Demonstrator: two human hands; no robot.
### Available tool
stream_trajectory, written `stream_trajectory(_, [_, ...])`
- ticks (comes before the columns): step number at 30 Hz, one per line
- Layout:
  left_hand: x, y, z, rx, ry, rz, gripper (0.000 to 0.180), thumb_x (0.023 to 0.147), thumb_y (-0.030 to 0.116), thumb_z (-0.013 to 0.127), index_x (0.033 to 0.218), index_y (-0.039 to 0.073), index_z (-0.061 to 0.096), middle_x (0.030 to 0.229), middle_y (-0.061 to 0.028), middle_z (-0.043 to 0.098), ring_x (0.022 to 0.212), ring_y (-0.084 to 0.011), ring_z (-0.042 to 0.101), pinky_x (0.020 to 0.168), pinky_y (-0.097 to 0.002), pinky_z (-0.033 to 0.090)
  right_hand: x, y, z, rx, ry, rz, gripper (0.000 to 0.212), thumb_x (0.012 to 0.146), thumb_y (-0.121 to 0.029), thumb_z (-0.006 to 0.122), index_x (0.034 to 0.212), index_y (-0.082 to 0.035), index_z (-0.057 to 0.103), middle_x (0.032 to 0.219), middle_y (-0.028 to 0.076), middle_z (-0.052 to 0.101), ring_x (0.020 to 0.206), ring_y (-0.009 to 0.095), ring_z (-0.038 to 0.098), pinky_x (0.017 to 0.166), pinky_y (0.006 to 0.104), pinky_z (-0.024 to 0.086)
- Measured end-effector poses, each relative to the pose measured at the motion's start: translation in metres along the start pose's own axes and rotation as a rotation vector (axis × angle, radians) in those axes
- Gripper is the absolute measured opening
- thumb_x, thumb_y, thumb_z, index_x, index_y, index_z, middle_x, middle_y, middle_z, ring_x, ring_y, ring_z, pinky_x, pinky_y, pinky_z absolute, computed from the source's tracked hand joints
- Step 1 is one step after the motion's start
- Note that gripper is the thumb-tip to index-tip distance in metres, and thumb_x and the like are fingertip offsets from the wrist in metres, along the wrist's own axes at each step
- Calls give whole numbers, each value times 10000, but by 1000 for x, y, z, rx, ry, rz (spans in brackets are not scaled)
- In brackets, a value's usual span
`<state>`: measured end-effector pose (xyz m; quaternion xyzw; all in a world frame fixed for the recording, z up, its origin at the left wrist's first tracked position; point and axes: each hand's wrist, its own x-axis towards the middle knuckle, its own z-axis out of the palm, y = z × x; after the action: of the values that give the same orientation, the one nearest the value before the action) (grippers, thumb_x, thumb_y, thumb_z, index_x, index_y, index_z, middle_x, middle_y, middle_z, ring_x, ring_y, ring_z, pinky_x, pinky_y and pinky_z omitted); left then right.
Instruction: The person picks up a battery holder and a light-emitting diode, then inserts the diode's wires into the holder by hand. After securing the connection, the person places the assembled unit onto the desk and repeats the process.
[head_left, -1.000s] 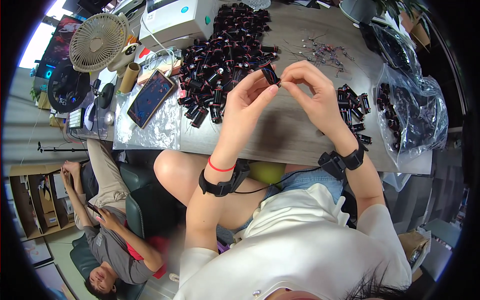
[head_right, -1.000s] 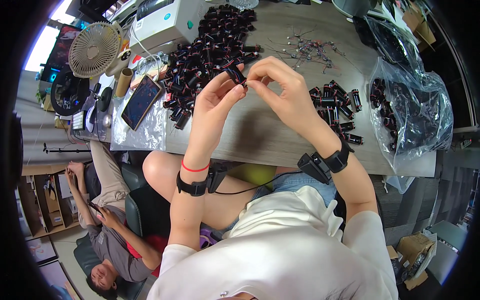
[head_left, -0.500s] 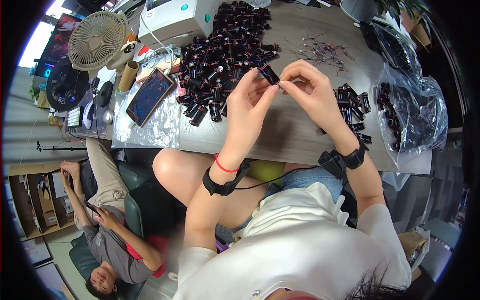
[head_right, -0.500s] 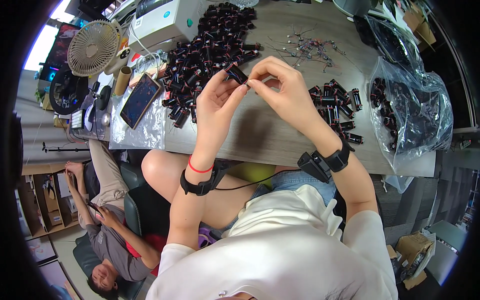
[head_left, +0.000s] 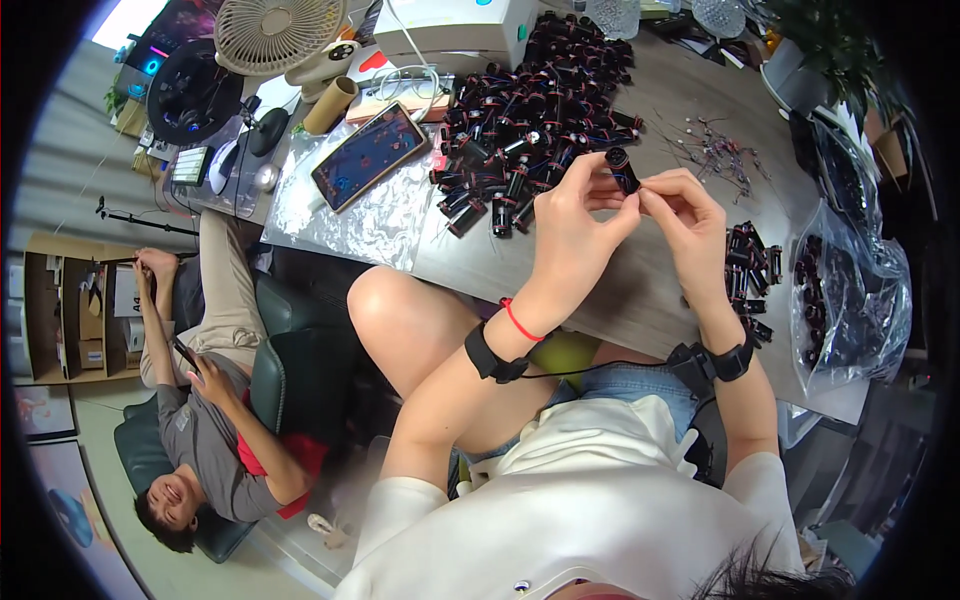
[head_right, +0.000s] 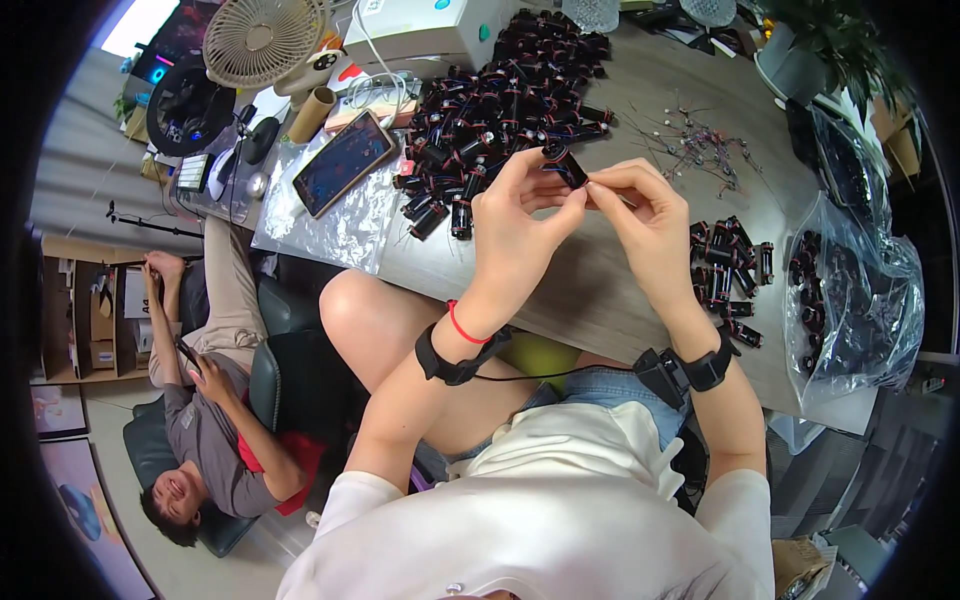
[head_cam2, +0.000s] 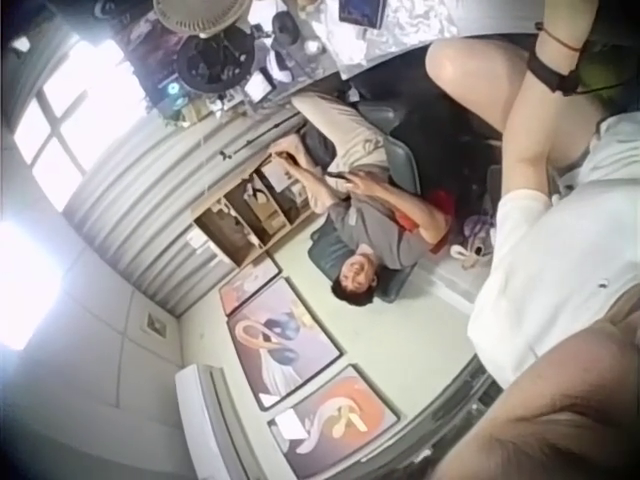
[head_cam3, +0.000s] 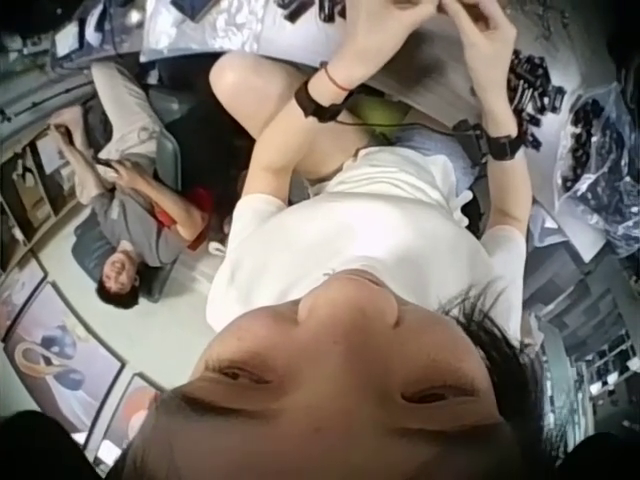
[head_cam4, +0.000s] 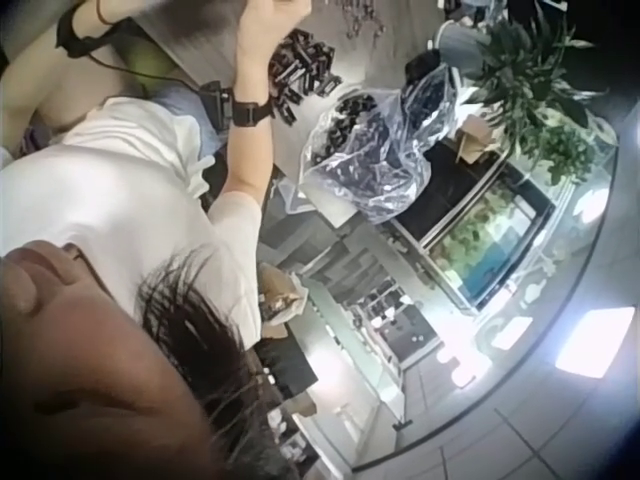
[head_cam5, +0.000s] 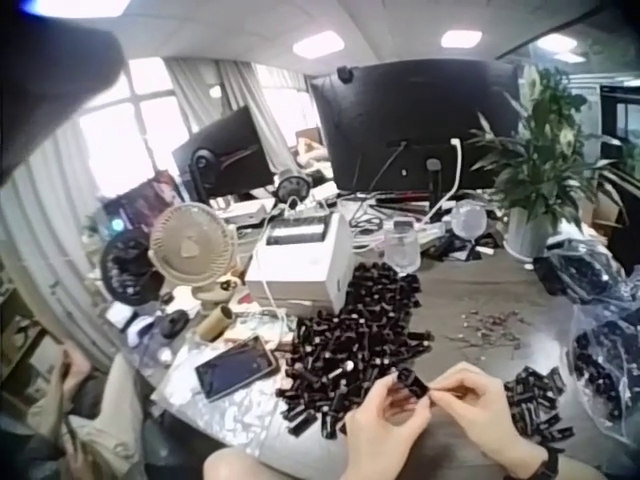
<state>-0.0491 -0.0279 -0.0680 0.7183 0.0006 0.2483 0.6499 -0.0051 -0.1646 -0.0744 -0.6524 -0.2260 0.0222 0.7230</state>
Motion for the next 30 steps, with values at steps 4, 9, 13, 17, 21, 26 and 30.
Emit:
stream_trajectory(4, [-2, -4, 0, 30, 11, 10, 337, 772, -5, 693, 1084, -51, 576, 887, -136, 701, 779, -185, 705, 718, -281, 575, -2, 2, 1, -26, -18, -2, 81, 885, 41, 603, 949, 50, 653, 993, 59, 587, 901, 112, 591, 809, 234, 493])
stream_trajectory(9, [-1, -7, -2, 114, 13, 68, 337, 761, -2, 694, 1073, -49, 578, 875, -124, 699, 768, -181, 704, 718, -280, 576, -4, 6, 3, -25, 3, -31, 71, 889, 39, 598, 936, 38, 651, 996, 54, 587, 906, 98, 579, 816, 216, 466])
stream_trajectory(13, [0, -7, 3, 94, 9, 76, 311, 762, 0, 693, 1048, -48, 579, 870, -118, 697, 770, -186, 703, 719, -282, 573, -7, 10, 6, -91, 44, -89, 110, 871, 67, 604, 971, 69, 650, 978, 74, 596, 917, 123, 603, 820, 237, 485])
stream_trajectory(17, [1, -3, 8, -24, 37, 37, 286, 767, 12, 703, 1022, -34, 583, 886, -121, 691, 822, -195, 698, 754, -288, 560, -4, 4, 8, 61, 87, -76, 142, 893, 48, 587, 1027, 57, 633, 1027, 84, 609, 935, 127, 605, 845, 243, 476])
stream_trajectory(21, [-2, 1, 5, -50, 50, 26, 289, 762, 42, 733, 1011, -3, 594, 938, -111, 683, 906, -201, 675, 809, -309, 532, -1, 0, -4, -6, 0, -82, 158, 923, 18, 557, 1067, 34, 618, 1065, 66, 621, 949, 105, 593, 850, 234, 464])
stream_trajectory(26, [4, -4, -8, 170, -80, 142, 310, 733, 57, 781, 991, 27, 613, 993, -89, 680, 970, -200, 638, 869, -333, 496, -7, 0, -7, 127, 22, 164, 158, 917, 24, 564, 1057, 34, 635, 1070, 84, 651, 947, 134, 618, 875, 244, 473])
stream_trajectory(30, [6, -1, -15, 253, -127, 225, 291, 696, 67, 810, 933, 38, 644, 966, -65, 688, 919, -209, 620, 838, -337, 487, -6, 9, -16, 454, -49, 332, 169, 894, 41, 583, 1052, 26, 641, 1028, 85, 667, 947, 134, 625, 877, 252, 483])
